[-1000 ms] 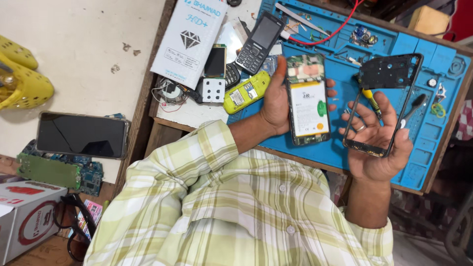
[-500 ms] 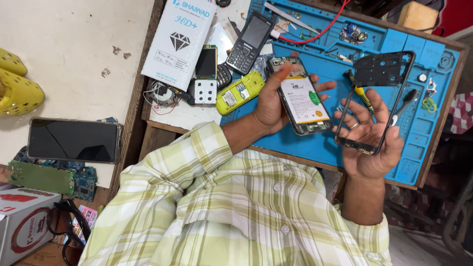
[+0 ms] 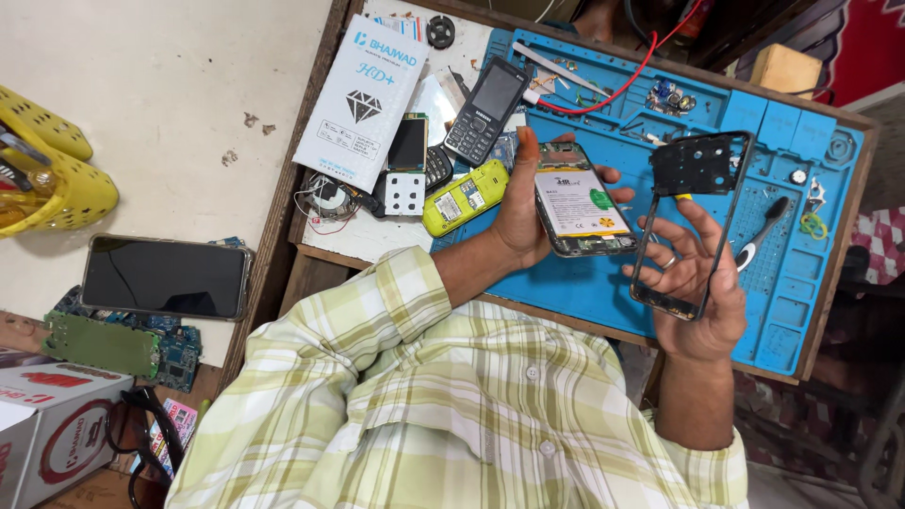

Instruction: The person disassembles a smartphone by prying open the back cover and removing the battery. They then use a toothbrush to clean the internal components and the battery before placing the battery back into the phone.

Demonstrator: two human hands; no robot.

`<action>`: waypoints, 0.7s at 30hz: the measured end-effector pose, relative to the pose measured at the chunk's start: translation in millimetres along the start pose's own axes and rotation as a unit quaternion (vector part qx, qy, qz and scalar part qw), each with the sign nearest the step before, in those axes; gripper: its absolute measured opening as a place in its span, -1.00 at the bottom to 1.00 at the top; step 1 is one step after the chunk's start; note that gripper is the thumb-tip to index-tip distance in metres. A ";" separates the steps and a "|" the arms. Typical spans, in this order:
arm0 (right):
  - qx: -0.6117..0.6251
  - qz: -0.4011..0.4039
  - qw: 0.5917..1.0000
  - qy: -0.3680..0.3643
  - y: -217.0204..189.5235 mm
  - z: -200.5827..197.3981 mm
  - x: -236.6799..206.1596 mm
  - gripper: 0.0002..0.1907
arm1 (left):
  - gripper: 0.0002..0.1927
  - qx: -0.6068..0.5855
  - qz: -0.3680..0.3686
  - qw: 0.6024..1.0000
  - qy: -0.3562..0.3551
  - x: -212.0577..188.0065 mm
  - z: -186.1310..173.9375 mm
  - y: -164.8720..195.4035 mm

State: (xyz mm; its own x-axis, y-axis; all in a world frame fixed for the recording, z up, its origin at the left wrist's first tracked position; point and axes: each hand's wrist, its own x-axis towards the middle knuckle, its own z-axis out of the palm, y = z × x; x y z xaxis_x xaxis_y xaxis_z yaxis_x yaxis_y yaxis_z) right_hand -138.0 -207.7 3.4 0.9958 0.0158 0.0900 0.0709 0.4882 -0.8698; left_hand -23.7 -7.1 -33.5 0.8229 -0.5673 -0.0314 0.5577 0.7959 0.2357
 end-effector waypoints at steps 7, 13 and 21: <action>-0.032 -0.003 0.999 0.006 -0.2 4.0 1.4 -0.01 | -0.18 -0.011 -0.011 1.000 0.000 0.3 0.1 1.1; -0.439 -0.100 0.889 0.083 -10.9 11.6 1.1 -0.16 | -0.21 -0.057 -0.034 0.997 -0.045 1.1 -7.7 0.6; -0.744 -0.131 0.651 0.076 -20.7 41.6 3.8 -0.24 | -0.16 -0.066 -0.039 0.995 -0.068 5.0 -16.9 -3.3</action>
State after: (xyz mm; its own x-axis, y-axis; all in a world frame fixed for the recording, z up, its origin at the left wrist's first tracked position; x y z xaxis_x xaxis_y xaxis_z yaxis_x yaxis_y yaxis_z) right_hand -138.1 -181.4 41.9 0.9243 -0.0399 0.3795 0.1039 -0.9306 -0.3509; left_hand -19.6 -9.0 -50.8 0.7593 -0.6446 0.0888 0.6362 0.7641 0.1068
